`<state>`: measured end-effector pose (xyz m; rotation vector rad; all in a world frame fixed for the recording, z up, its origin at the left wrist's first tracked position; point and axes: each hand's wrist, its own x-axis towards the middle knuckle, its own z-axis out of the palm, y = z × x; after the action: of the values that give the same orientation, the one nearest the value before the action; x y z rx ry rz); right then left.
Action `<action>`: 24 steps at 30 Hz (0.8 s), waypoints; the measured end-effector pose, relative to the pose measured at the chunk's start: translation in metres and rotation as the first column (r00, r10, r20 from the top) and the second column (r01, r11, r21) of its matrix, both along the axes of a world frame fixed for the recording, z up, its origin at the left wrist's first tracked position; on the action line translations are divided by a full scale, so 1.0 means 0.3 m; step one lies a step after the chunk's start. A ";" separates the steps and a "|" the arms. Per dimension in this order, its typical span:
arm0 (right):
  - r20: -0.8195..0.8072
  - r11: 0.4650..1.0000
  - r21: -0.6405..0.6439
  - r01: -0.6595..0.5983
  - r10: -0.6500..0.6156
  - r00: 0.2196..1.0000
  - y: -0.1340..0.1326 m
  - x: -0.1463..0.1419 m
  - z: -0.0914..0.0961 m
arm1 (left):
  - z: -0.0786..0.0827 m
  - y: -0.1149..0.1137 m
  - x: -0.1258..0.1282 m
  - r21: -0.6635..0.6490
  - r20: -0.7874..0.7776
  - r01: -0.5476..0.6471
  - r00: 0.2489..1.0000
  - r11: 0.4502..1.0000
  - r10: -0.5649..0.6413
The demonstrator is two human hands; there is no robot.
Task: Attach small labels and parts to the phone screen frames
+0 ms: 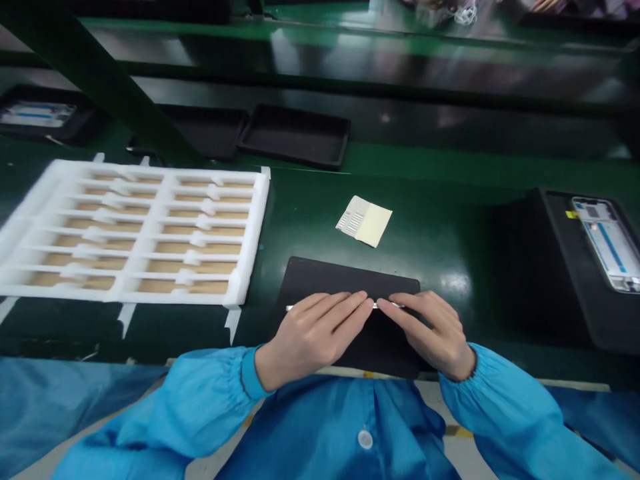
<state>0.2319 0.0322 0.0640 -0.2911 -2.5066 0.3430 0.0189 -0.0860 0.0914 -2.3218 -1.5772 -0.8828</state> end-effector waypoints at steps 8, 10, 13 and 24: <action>-0.057 0.998 0.065 -0.017 0.020 0.998 -0.008 -0.015 0.006 | -0.017 -0.012 0.022 -0.013 0.093 -0.032 0.995 0.999 0.033; -0.046 0.992 0.124 -0.019 0.025 0.999 -0.015 -0.017 0.024 | -0.013 -0.015 0.032 0.019 0.035 -0.027 0.999 0.999 0.026; -0.043 0.997 0.076 -0.034 0.038 0.998 -0.015 -0.010 0.059 | 0.001 -0.013 0.030 0.029 -0.094 -0.023 0.995 0.999 0.025; 0.260 0.877 -0.352 0.328 -0.245 0.934 0.374 -0.460 -0.030 | -0.026 0.295 -0.187 -0.611 0.278 0.097 0.955 0.786 0.098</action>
<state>0.0939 0.1445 0.0550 -0.8941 -2.5272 0.7228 -0.0373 0.0023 0.0837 -2.6997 -2.2871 -0.8289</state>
